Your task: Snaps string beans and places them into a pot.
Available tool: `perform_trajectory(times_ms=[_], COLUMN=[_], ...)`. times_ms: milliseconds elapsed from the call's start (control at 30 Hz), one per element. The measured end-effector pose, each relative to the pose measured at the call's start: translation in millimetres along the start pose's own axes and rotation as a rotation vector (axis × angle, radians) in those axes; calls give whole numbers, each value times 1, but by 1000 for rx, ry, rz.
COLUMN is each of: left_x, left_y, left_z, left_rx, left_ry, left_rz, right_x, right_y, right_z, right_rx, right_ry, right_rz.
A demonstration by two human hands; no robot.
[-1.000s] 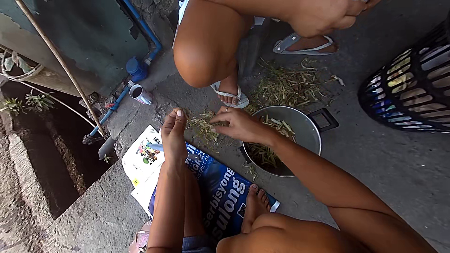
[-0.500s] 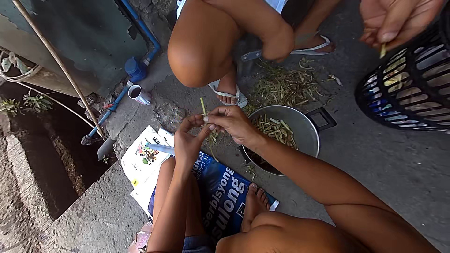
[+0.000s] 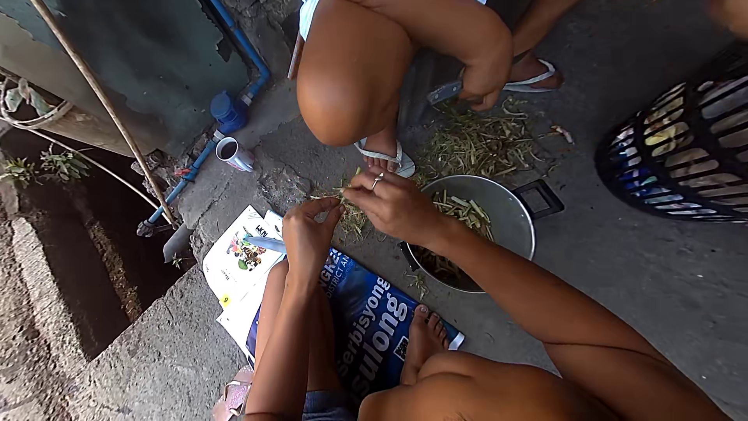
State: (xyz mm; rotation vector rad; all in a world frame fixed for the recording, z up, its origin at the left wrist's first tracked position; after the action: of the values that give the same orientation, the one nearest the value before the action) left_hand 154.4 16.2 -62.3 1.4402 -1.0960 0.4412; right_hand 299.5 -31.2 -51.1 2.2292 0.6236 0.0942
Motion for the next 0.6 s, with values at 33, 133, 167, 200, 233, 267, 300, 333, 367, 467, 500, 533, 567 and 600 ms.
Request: perform_trajectory(times_ms=[33, 133, 167, 200, 233, 267, 300, 333, 367, 467, 500, 533, 567, 600], left_x=[2, 5, 4, 2, -1, -3, -4, -4, -3, 4, 7, 10, 12, 14], left_y=[0, -1, -2, -6, -9, -10, -11, -11, -12, -14, -14, -14, -13, -12], left_z=[0, -1, -1, 1, 1, 0, -1, -2, -2, -3, -2, -2, -2, -1], left_rx=[-6, -37, -56, -82, -105, -127, -142, -151, -158, -141, -124, -105, -84, -55], left_ry=[-41, -105, -104, -93, -85, -71, -70, -81, -105, -200, -227, -254, -277, -302], left_rz=[-19, -69, -72, -67, -60, -57, -48, -38, -39, -131, -174, -212, -236, -247], right_x=[-4, -10, -10, -11, -10, -9, -8, -7, -6, -3, -3, -3, -3, -2], right_y=[-2, -7, -8, -9, -9, -10, -12, -14, -16, -23, -25, -28, -29, -29], right_z=[-1, -5, -4, -2, 1, 2, 3, 3, 3, 2, 2, 2, 1, 0], right_rx=[-23, -92, -122, -151, -177, -188, -182, -162, -134, -56, -37, -23, -27, -50], right_ry=[51, 131, 138, 137, 132, 129, 130, 133, 138, 134, 123, 106, 78, 36], right_rz=[44, 115, 118, 113, 105, 104, 105, 110, 118, 136, 134, 133, 124, 96])
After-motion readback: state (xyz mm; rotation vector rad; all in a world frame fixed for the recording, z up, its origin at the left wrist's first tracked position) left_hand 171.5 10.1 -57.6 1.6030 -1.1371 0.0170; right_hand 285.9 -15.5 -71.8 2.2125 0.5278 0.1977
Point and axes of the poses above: each hand's wrist, its own z-axis away from the middle knuckle, its own y-axis out of the back of the hand, x = y × z, the point moved 7 cm from there along -z, towards the middle knuckle, and after that the axes turned 13 degrees about z, right-handed, at the moved point
